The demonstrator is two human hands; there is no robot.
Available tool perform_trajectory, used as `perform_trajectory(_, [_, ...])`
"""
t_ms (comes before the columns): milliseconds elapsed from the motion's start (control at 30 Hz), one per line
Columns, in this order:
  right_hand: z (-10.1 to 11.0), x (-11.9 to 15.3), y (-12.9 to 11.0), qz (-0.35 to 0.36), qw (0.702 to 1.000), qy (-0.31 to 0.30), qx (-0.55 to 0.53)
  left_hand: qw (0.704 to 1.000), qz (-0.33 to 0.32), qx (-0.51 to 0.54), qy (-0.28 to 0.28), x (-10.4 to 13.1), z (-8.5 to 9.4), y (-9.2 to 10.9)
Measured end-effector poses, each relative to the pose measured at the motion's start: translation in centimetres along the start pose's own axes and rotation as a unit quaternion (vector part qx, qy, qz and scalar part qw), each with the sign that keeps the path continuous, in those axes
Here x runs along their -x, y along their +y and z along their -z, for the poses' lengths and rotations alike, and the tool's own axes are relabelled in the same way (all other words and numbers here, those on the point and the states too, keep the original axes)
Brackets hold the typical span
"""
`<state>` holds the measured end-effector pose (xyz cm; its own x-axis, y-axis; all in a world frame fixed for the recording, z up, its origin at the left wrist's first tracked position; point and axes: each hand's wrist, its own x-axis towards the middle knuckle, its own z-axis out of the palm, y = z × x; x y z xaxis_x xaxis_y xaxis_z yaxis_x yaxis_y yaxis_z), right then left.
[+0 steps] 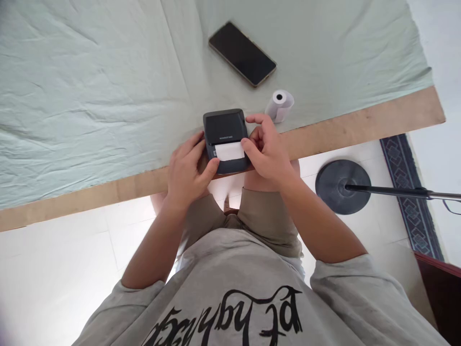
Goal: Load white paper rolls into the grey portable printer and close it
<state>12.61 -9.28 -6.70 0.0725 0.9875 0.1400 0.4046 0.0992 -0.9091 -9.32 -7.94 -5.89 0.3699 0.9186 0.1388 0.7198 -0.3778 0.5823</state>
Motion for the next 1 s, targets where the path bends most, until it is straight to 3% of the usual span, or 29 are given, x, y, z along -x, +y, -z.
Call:
perform_trajectory(100, [0.6, -0.6, -1.0, -0.015, 1.000, -0.007, 0.017, 1.000, -0.003, -0.014, -0.003, 0.0, 0.1, 0.2])
perform_trajectory(333, [1.2, -4.0, -5.3, 0.031, 0.991, 0.041, 0.123, 1.000, -0.002, -0.022, -0.006, 0.0, 0.2, 0.3])
perform_trajectory(500, [0.7, -5.1, -5.8, 0.063, 0.983, 0.043, 0.168, 1.000, 0.003, -0.018, -0.006, 0.0, 0.2, 0.4])
perform_trajectory(700, [0.5, -6.7, -3.7, 0.066, 0.927, -0.132, 0.343, 1.000, 0.005, -0.018, -0.007, 0.1, 0.2, 0.4])
perform_trajectory(800, [0.4, -8.3, -3.3, 0.075, 0.910, -0.192, 0.359, 1.000, 0.004, -0.017, -0.007, 0.1, 0.2, 0.4])
perform_trajectory(1000, [1.3, -9.0, -7.0, -0.002, 0.914, -0.247, 0.323, 0.999, -0.034, 0.010, -0.003, 0.3, 0.4, 0.2])
